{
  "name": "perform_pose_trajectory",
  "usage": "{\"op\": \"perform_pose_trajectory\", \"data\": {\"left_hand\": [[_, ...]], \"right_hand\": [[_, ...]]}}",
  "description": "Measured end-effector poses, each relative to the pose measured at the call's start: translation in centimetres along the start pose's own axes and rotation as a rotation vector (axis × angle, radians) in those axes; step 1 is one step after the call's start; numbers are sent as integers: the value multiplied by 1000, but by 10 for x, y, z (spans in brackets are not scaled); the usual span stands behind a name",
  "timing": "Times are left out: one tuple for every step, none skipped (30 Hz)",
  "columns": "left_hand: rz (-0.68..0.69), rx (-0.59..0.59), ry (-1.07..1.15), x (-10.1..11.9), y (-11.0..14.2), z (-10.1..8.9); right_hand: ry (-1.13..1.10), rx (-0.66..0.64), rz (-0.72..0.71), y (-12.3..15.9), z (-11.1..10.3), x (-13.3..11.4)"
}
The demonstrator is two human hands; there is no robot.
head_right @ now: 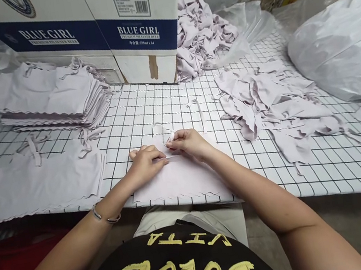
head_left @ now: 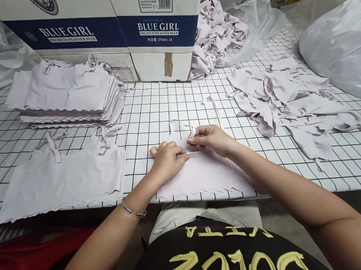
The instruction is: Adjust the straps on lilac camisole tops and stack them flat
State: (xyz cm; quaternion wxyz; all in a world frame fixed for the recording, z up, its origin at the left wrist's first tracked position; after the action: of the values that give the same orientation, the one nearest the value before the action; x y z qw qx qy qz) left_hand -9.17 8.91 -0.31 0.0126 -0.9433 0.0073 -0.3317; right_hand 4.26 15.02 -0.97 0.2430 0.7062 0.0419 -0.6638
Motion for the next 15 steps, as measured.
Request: {"op": "perform_pose_trajectory", "data": {"left_hand": [[-8,10,9,0,1,0],[-17,18,22,0,1,-1],[-27,27,35,0,2,-2],[-37,33,50,0,2,-2],[-47,39,64,0,2,-3],[-53,45,76,0,2,-3],[-55,49,87,-1,3,-3],[-57,50,94,-1,3,-3],[-59,49,101,-2,3,-3],[-59,47,108,-3,3,-3],[-61,47,114,-3,3,-3],[-65,46,120,-4,3,-3],[-68,45,127,-5,3,-3],[-69,46,134,-5,3,-3],[-69,47,140,-6,3,-3]], "right_hand": [[49,7,-49,2,2,-1],[107,15,-101,4,3,-2],[169,28,-154,5,5,-2],[232,46,-203,7,6,-3],[290,66,-241,8,7,-3],[334,87,-270,8,8,-3],[365,101,-288,9,10,-2],[381,107,-297,9,11,-1],[387,101,-299,9,13,0],[387,94,-298,9,15,1],[383,88,-297,9,16,2],[381,83,-296,9,17,2],[378,80,-297,10,17,3],[375,78,-299,10,18,3],[370,74,-301,11,18,3]]}}
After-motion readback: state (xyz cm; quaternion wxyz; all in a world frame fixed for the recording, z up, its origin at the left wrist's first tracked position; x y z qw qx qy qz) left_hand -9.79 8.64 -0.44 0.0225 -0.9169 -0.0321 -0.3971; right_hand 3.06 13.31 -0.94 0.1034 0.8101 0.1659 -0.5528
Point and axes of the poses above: each hand's wrist, its own y-axis away from the middle knuckle, its own z-axis out of the palm, x = y × z, the point moved 7 cm from there along -y, towards the middle knuckle, and after that the axes turned 9 degrees about x, right-handed, at the moved point
